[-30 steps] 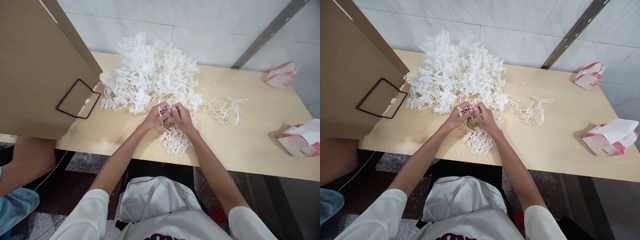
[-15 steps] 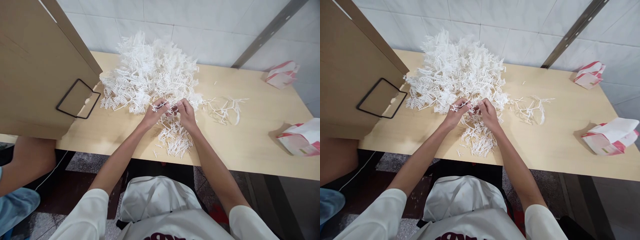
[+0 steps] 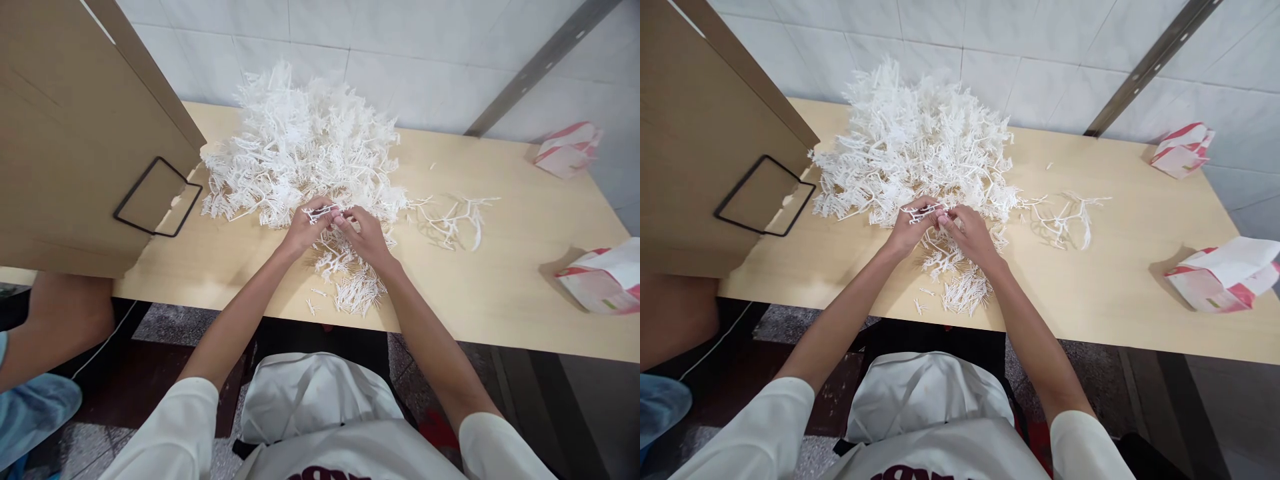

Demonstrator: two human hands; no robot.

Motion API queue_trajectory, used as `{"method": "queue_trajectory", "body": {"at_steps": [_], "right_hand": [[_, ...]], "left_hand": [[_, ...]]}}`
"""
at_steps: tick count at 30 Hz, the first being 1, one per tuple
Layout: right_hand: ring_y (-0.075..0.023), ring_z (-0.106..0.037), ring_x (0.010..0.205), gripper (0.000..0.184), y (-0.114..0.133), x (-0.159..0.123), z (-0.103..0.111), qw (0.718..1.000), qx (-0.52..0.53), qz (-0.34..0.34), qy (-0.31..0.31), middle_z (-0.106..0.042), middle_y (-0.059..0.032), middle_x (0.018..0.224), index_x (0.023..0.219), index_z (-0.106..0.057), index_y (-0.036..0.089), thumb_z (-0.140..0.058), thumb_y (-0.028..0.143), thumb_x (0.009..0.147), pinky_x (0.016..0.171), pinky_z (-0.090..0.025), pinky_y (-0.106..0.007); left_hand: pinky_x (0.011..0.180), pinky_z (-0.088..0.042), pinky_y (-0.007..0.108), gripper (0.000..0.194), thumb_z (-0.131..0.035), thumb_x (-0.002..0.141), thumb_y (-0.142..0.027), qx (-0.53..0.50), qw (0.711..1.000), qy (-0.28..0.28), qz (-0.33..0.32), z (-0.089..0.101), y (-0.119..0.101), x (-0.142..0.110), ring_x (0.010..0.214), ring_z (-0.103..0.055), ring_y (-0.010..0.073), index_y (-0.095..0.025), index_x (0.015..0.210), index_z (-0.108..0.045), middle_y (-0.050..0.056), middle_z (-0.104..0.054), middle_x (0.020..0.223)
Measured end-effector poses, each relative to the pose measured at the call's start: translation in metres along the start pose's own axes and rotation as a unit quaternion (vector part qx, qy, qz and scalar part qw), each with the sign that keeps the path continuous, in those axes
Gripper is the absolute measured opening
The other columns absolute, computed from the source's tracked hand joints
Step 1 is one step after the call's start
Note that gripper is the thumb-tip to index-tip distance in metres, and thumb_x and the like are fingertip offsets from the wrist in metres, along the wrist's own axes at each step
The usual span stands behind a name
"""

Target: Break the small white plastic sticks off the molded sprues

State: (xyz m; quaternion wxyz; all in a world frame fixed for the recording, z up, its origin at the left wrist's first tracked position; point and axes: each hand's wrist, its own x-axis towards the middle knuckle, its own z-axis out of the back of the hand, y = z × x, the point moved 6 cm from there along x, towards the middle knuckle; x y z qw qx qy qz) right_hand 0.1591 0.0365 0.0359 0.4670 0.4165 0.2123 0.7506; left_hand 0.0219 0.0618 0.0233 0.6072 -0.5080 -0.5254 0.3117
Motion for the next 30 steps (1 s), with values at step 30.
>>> {"method": "queue_trajectory", "body": {"at_steps": [30], "right_hand": [[-0.0117, -0.051, 0.060, 0.032, -0.003, -0.006, -0.002, 0.995, 0.079, -0.064, 0.013, -0.058, 0.0030, 0.066, 0.081, -0.056, 0.021, -0.050, 0.051, 0.092, 0.059, -0.036, -0.027]], "left_hand": [[0.064, -0.047, 0.024, 0.036, -0.067, 0.082, -0.052, -0.012, 0.998, 0.054, -0.019, -0.013, -0.005, -0.007, 0.067, -0.056, 0.0095, -0.018, 0.079, -0.060, -0.001, -0.055, 0.076]]}}
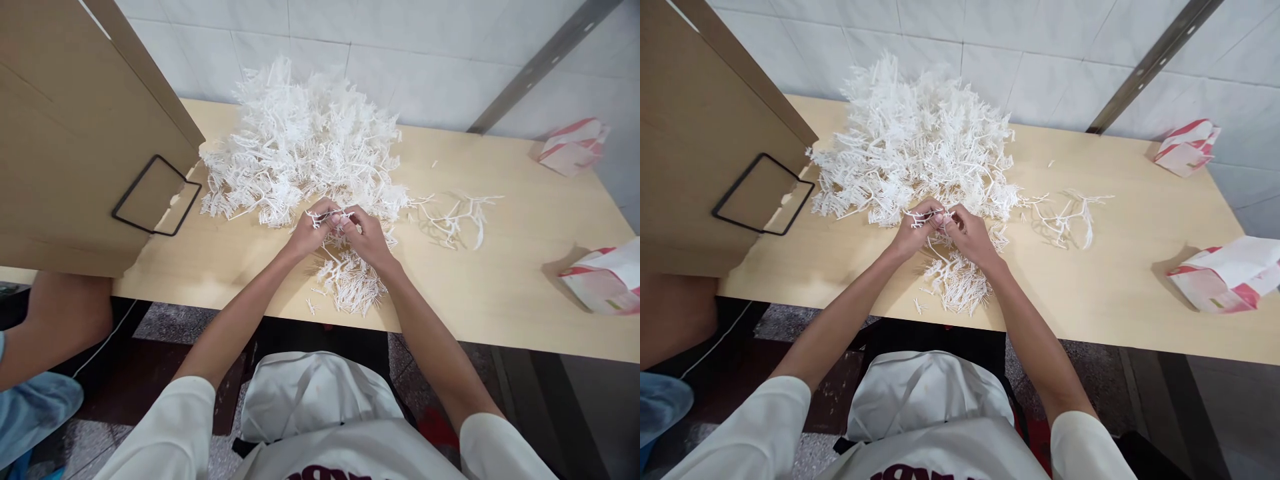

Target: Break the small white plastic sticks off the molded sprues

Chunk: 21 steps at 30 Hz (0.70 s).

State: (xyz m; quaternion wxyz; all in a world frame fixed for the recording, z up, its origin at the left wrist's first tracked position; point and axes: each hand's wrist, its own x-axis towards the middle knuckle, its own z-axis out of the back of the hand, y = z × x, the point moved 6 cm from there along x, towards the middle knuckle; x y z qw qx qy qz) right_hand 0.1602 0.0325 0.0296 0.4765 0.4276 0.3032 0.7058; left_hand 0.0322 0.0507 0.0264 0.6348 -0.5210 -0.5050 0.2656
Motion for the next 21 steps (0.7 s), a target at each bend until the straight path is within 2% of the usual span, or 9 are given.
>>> {"method": "queue_trajectory", "body": {"at_steps": [3, 9, 14, 21], "right_hand": [[-0.0115, -0.052, 0.059, 0.029, 0.001, 0.000, 0.000, 0.999, -0.024, 0.014, 0.016, -0.059, 0.0032, 0.066, 0.088, -0.057, 0.022, -0.046, 0.048, 0.095, 0.060, -0.038, -0.027], [-0.0116, -0.058, 0.063, 0.030, 0.003, 0.001, -0.003, 0.999, 0.041, 0.020, 0.020, -0.062, 0.0029, 0.069, 0.082, -0.056, 0.022, -0.047, 0.047, 0.095, 0.065, -0.042, -0.027], [-0.0123, -0.057, 0.061, 0.023, 0.000, 0.000, -0.005, 0.996, 0.085, -0.011, -0.007, -0.062, 0.0032, 0.065, 0.077, -0.057, 0.022, -0.052, 0.039, 0.091, 0.063, -0.043, -0.027], [-0.0132, -0.060, 0.057, 0.015, 0.004, -0.002, -0.005, 0.989, 0.140, -0.049, -0.007, -0.062, 0.0030, 0.062, 0.073, -0.058, 0.021, -0.055, 0.032, 0.083, 0.058, -0.045, -0.028]], "left_hand": [[0.066, -0.046, 0.024, 0.036, -0.064, 0.084, -0.053, 0.057, 0.998, -0.010, -0.036, 0.003, -0.005, 0.001, 0.069, -0.055, 0.0098, -0.017, 0.079, -0.061, 0.000, -0.056, 0.077], [0.059, -0.047, 0.022, 0.035, -0.067, 0.082, -0.052, -0.068, 0.998, 0.005, 0.011, -0.003, 0.008, -0.001, 0.062, -0.057, 0.0080, -0.018, 0.080, -0.057, -0.003, -0.055, 0.074], [0.058, -0.049, 0.023, 0.038, -0.071, 0.077, -0.054, -0.085, 0.996, -0.011, 0.036, -0.004, 0.009, -0.003, 0.061, -0.056, 0.0072, -0.018, 0.078, -0.059, -0.002, -0.054, 0.080], [0.055, -0.047, 0.023, 0.044, -0.075, 0.071, -0.058, -0.125, 0.990, 0.012, 0.068, -0.007, 0.010, -0.004, 0.057, -0.054, 0.0070, -0.018, 0.076, -0.059, -0.002, -0.053, 0.077]]}}
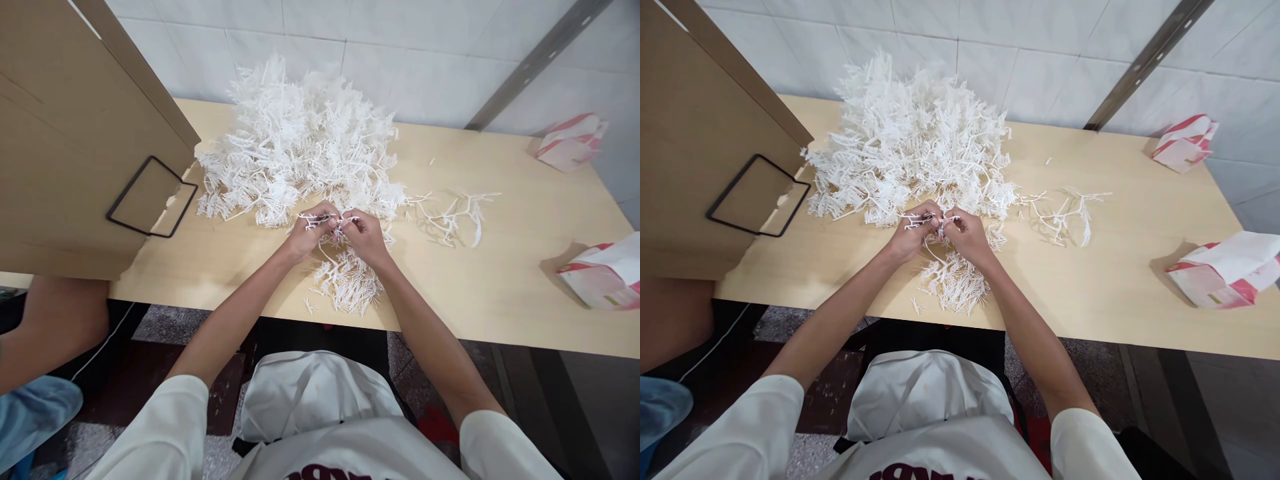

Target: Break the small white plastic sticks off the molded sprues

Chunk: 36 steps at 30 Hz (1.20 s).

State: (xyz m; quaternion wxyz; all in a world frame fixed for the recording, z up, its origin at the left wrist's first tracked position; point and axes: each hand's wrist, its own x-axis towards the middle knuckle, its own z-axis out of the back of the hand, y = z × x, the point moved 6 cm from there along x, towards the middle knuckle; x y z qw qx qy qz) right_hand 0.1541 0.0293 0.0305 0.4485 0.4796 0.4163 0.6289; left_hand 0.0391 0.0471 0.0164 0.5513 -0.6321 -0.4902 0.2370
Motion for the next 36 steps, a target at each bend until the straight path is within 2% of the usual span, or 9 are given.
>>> {"method": "queue_trajectory", "body": {"at_steps": [4, 7, 11, 16, 21, 27, 30, 33, 36], "right_hand": [[-0.0136, -0.060, 0.056, 0.014, -0.001, 0.000, 0.001, 1.000, 0.013, -0.013, 0.005, -0.063, 0.0030, 0.059, 0.074, -0.059, 0.021, -0.055, 0.032, 0.081, 0.057, -0.044, -0.028], [-0.0122, -0.056, 0.053, 0.017, 0.001, 0.001, 0.005, 0.999, 0.010, 0.000, -0.032, -0.059, 0.0031, 0.055, 0.063, -0.055, 0.020, -0.059, 0.031, 0.076, 0.053, -0.041, -0.027], [-0.0098, -0.048, 0.048, 0.023, 0.005, 0.001, 0.007, 0.999, -0.013, -0.002, -0.049, -0.051, 0.0045, 0.047, 0.052, -0.048, 0.020, -0.060, 0.026, 0.070, 0.048, -0.034, -0.025], [-0.0100, -0.046, 0.049, 0.020, 0.007, 0.000, 0.005, 0.997, -0.058, -0.006, -0.048, -0.052, 0.0035, 0.048, 0.053, -0.050, 0.020, -0.058, 0.026, 0.070, 0.048, -0.032, -0.025], [-0.0090, -0.040, 0.049, 0.020, 0.010, -0.002, 0.005, 0.991, -0.123, 0.029, -0.038, -0.045, 0.0048, 0.049, 0.054, -0.047, 0.020, -0.056, 0.026, 0.072, 0.050, -0.029, -0.026], [-0.0077, -0.029, 0.048, 0.026, 0.014, -0.002, 0.005, 0.972, -0.220, 0.065, -0.046, -0.031, 0.0066, 0.048, 0.055, -0.032, 0.022, -0.054, 0.022, 0.070, 0.050, -0.024, -0.026], [-0.0078, -0.028, 0.048, 0.024, 0.014, -0.001, 0.005, 0.961, -0.260, 0.075, -0.049, -0.033, 0.0070, 0.049, 0.058, -0.034, 0.022, -0.055, 0.021, 0.070, 0.052, -0.025, -0.027], [-0.0087, -0.036, 0.051, 0.013, 0.008, 0.001, 0.007, 0.974, -0.216, 0.047, -0.046, -0.043, 0.0061, 0.054, 0.067, -0.047, 0.021, -0.056, 0.025, 0.076, 0.054, -0.030, -0.026], [-0.0090, -0.041, 0.054, 0.016, 0.004, 0.002, 0.010, 0.988, -0.135, 0.015, -0.073, -0.047, 0.0050, 0.059, 0.071, -0.052, 0.021, -0.056, 0.032, 0.083, 0.054, -0.033, -0.025]], "left_hand": [[0.056, -0.047, 0.025, 0.042, -0.072, 0.074, -0.058, 0.016, 1.000, 0.016, 0.002, -0.001, 0.000, 0.000, 0.056, -0.053, 0.0076, -0.019, 0.077, -0.059, -0.002, -0.052, 0.075], [0.061, -0.047, 0.027, 0.032, -0.066, 0.083, -0.050, 0.119, 0.991, 0.018, -0.066, -0.002, -0.010, -0.002, 0.064, -0.055, 0.0109, -0.019, 0.078, -0.061, 0.001, -0.055, 0.081], [0.067, -0.043, 0.029, 0.011, -0.058, 0.086, -0.027, 0.263, 0.948, 0.019, -0.178, -0.009, -0.024, -0.006, 0.077, -0.054, 0.0163, -0.020, 0.080, -0.064, 0.005, -0.058, 0.084], [0.068, -0.042, 0.030, 0.015, -0.050, 0.082, -0.012, 0.297, 0.931, 0.027, -0.208, -0.011, -0.024, -0.008, 0.078, -0.054, 0.0175, -0.021, 0.083, -0.062, 0.005, -0.058, 0.083], [0.070, -0.042, 0.032, 0.012, -0.051, 0.086, -0.021, 0.273, 0.945, 0.038, -0.179, -0.012, -0.023, -0.007, 0.079, -0.054, 0.0181, -0.021, 0.079, -0.060, 0.005, -0.057, 0.080], [0.074, -0.042, 0.033, 0.024, -0.055, 0.090, -0.039, 0.246, 0.956, 0.009, -0.160, -0.010, -0.018, -0.004, 0.078, -0.054, 0.0170, -0.020, 0.075, -0.060, 0.004, -0.058, 0.079], [0.076, -0.043, 0.032, 0.029, -0.057, 0.089, -0.045, 0.233, 0.961, -0.017, -0.145, -0.006, -0.014, -0.002, 0.078, -0.055, 0.0161, -0.020, 0.074, -0.061, 0.003, -0.059, 0.079], [0.075, -0.044, 0.031, 0.032, -0.059, 0.087, -0.051, 0.236, 0.962, -0.064, -0.124, 0.002, -0.013, -0.001, 0.077, -0.055, 0.0156, -0.021, 0.077, -0.063, 0.003, -0.060, 0.081], [0.076, -0.045, 0.031, 0.031, -0.059, 0.088, -0.051, 0.260, 0.951, -0.093, -0.135, 0.006, -0.017, -0.002, 0.079, -0.056, 0.0165, -0.022, 0.081, -0.064, 0.004, -0.061, 0.084]]}}
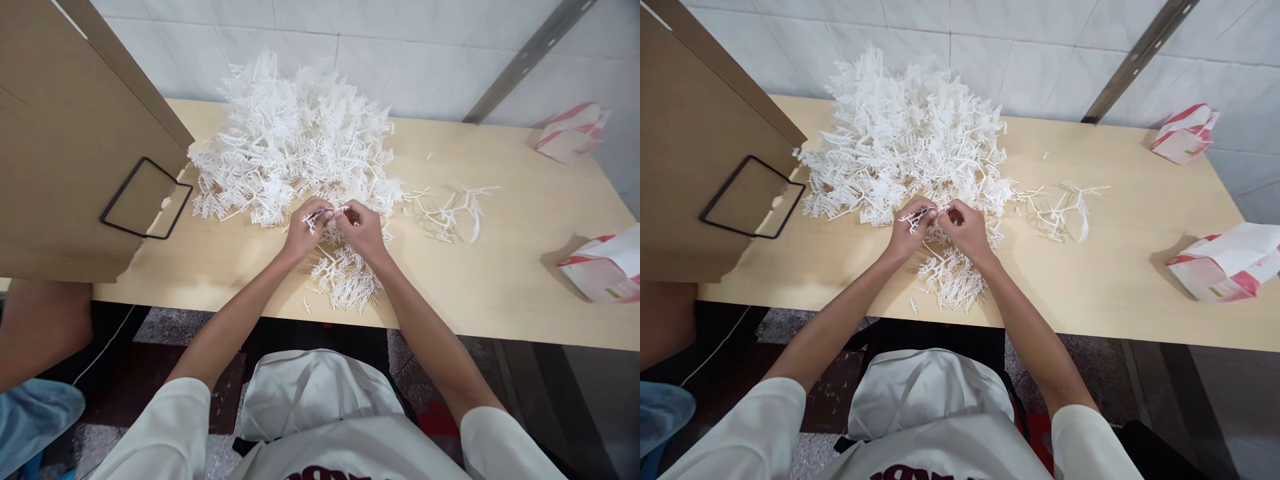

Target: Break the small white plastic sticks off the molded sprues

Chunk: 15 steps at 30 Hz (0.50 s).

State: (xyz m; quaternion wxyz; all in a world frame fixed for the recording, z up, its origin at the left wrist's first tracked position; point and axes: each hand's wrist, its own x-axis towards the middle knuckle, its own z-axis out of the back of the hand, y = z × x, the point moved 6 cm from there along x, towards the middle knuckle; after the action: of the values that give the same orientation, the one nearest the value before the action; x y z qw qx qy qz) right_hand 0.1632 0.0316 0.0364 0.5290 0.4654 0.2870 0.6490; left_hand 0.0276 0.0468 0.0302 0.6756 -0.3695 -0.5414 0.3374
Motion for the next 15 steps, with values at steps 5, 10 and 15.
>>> {"method": "queue_trajectory", "body": {"at_steps": [5, 10, 15], "right_hand": [[-0.0084, -0.045, 0.058, 0.014, 0.003, -0.001, 0.004, 0.998, 0.026, 0.020, -0.061, -0.053, 0.0049, 0.067, 0.084, -0.056, 0.022, -0.063, 0.035, 0.084, 0.056, -0.038, -0.024], [-0.0102, -0.056, 0.067, 0.015, 0.008, -0.003, 0.005, 0.994, -0.009, 0.087, -0.071, -0.065, 0.0003, 0.081, 0.084, -0.063, 0.022, -0.064, 0.038, 0.086, 0.064, -0.047, -0.026], [-0.0123, -0.062, 0.073, 0.022, 0.004, 0.000, 0.003, 0.995, -0.019, 0.093, -0.032, -0.072, -0.0020, 0.090, 0.098, -0.070, 0.025, -0.062, 0.043, 0.088, 0.069, -0.050, -0.028]], "left_hand": [[0.081, -0.045, 0.033, 0.026, -0.057, 0.090, -0.047, 0.036, 0.998, -0.026, -0.034, 0.004, -0.006, -0.001, 0.087, -0.056, 0.0179, -0.023, 0.084, -0.064, 0.004, -0.062, 0.088], [0.077, -0.045, 0.030, 0.029, -0.057, 0.090, -0.050, 0.006, 1.000, -0.027, -0.004, 0.005, 0.000, 0.000, 0.080, -0.055, 0.0150, -0.022, 0.083, -0.063, 0.002, -0.059, 0.085], [0.067, -0.044, 0.028, 0.035, -0.060, 0.085, -0.057, -0.027, 0.999, 0.001, 0.034, 0.004, 0.009, 0.003, 0.069, -0.054, 0.0121, -0.022, 0.083, -0.064, 0.001, -0.057, 0.083]]}}
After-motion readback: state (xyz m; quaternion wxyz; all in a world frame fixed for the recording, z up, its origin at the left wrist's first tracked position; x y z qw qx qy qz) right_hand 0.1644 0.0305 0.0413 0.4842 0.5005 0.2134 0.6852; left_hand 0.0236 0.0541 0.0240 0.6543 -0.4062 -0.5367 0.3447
